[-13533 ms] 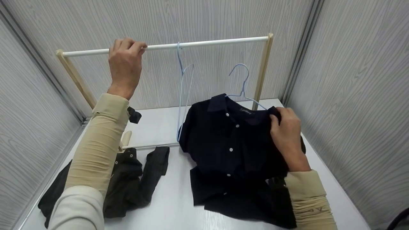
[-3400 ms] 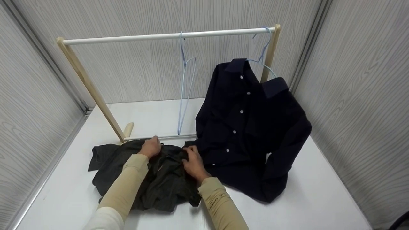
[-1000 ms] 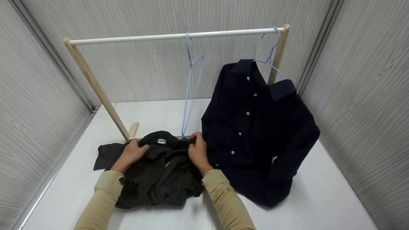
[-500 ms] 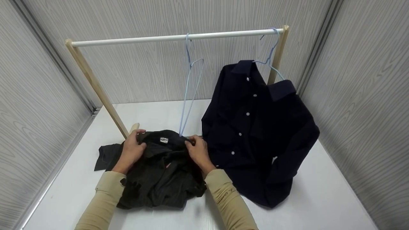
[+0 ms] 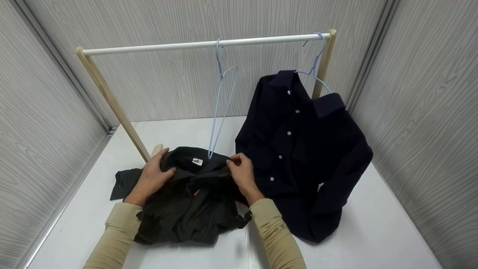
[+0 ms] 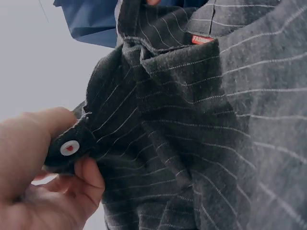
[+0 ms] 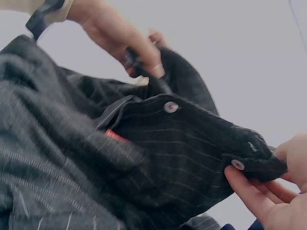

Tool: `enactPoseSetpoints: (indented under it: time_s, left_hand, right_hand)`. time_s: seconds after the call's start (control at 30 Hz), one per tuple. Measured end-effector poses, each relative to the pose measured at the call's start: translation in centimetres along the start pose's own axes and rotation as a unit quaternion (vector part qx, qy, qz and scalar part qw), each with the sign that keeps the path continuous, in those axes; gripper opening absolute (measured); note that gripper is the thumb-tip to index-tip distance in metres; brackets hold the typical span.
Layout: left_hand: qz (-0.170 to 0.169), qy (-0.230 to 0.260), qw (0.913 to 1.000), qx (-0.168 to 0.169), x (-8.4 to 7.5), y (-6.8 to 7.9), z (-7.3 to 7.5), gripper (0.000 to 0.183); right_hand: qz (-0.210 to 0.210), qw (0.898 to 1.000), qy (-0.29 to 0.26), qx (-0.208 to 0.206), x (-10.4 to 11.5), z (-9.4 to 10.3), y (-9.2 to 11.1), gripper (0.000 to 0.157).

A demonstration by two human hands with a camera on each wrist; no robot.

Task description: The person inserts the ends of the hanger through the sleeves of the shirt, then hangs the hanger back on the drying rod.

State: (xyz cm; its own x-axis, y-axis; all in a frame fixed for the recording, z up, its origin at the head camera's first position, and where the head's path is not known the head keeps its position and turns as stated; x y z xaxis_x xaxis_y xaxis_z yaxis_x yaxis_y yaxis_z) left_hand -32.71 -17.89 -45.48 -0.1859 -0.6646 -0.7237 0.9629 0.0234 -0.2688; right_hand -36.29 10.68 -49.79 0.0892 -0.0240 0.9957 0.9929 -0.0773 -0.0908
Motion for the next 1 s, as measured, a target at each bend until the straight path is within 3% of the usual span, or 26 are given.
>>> enactPoseSetpoints:
  time_s: [0.13, 0.4, 0.7, 1.0]
  left_hand:
    - [-0.032, -0.009, 0.9993, -0.017, -0.6, 0.5, 0.4, 0.066]
    - [-0.122, -0.027, 0.9878, -0.093, -2.4, 1.2, 1.5, 0.044]
    - [-0.107, -0.066, 0.9905, -0.054, -2.0, 1.6, 0.9, 0.032]
    - [-0.135, -0.037, 0.9879, -0.067, -2.2, 2.2, 0.3, 0.022]
  right_hand:
    - [-0.004, 0.999, -0.051, 0.006, 1.0, 0.1, 0.2, 0.011]
    - [0.063, 0.996, -0.067, -0.008, 4.0, 1.7, 0.4, 0.014]
    - [0.085, 0.995, 0.047, -0.020, 4.1, 3.4, 0.7, 0.022]
    - [0.075, 0.995, 0.069, -0.001, 3.7, 4.2, 1.4, 0.019]
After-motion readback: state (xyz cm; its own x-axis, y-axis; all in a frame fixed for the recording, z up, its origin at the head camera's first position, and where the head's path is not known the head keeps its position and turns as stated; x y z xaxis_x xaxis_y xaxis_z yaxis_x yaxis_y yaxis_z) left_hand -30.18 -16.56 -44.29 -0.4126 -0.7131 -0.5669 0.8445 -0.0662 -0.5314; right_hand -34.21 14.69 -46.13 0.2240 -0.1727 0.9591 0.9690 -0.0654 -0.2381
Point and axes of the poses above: each hand's wrist, its own y-axis away from the middle knuckle, its own z-axis out of the back of the hand, x = y × z, the point moved 6 cm from there along -y, towards the middle knuckle, and after that the axes turned 2 degrees about z, right-handed, at the moved point
